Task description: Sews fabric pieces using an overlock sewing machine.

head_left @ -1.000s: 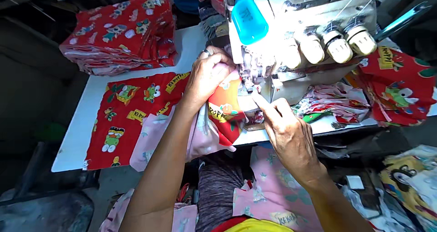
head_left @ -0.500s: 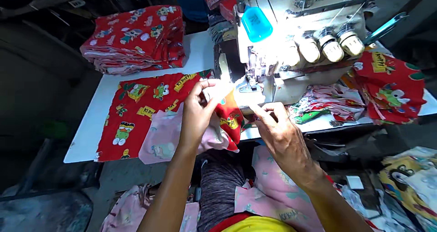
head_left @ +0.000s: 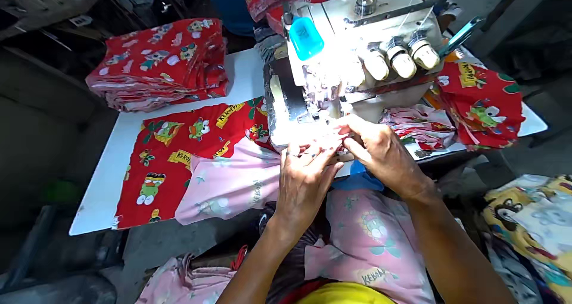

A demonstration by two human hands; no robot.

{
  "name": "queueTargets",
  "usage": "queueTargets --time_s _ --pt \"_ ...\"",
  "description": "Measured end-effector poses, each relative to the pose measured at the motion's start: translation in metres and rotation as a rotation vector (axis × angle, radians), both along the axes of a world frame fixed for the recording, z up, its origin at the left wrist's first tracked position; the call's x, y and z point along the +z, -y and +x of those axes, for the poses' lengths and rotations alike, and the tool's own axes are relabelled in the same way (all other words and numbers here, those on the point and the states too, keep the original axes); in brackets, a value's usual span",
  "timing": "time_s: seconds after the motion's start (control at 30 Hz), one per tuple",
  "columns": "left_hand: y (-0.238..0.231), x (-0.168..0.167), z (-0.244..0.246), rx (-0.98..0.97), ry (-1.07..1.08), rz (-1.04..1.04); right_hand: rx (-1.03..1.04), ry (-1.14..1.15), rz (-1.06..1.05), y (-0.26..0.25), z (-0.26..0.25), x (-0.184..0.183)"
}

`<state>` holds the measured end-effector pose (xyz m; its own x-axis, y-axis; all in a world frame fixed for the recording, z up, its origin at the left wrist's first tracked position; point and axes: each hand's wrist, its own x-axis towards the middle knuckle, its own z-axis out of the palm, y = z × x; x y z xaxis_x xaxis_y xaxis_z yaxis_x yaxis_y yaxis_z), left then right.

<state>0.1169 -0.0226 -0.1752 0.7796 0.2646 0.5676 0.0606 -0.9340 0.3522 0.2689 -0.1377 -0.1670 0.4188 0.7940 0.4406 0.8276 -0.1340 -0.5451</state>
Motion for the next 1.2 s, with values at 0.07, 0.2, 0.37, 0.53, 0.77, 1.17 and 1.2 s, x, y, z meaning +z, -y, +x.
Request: queueTargets --time_s 0.07,0.2,0.37,0.53,0.77,1.17,1.2 --pt "0.001 0.004 0.010 0.007 0.034 -0.011 -0.083 0.011 0.064 -0.003 -0.001 0.001" --pt "-0.002 0.017 -0.002 0.071 0.396 -0.264 0.022 -0.257 0.147 -0.008 -0.025 -0.014" --pt "-0.077 0.086 -0.005 0.299 0.679 0.115 0.381 -0.683 0.123 -0.014 -0.070 -0.055" --pt "-0.159 0.127 0.074 0.212 0.023 0.309 0.331 -1.348 0.361 -0.030 -0.065 -0.034" --pt "-0.087 0.044 0.030 0.043 -0.488 0.085 0.324 -1.581 0.356 -0.025 -0.059 -0.047" --pt "-0.093 0.039 0.055 0.201 -0.102 -0.397 0.085 -1.177 0.314 0.007 -0.056 -0.071" --pt "-0.098 0.042 0.043 0.170 0.029 -0.501 0.102 -1.166 0.272 0.015 -0.060 -0.077"
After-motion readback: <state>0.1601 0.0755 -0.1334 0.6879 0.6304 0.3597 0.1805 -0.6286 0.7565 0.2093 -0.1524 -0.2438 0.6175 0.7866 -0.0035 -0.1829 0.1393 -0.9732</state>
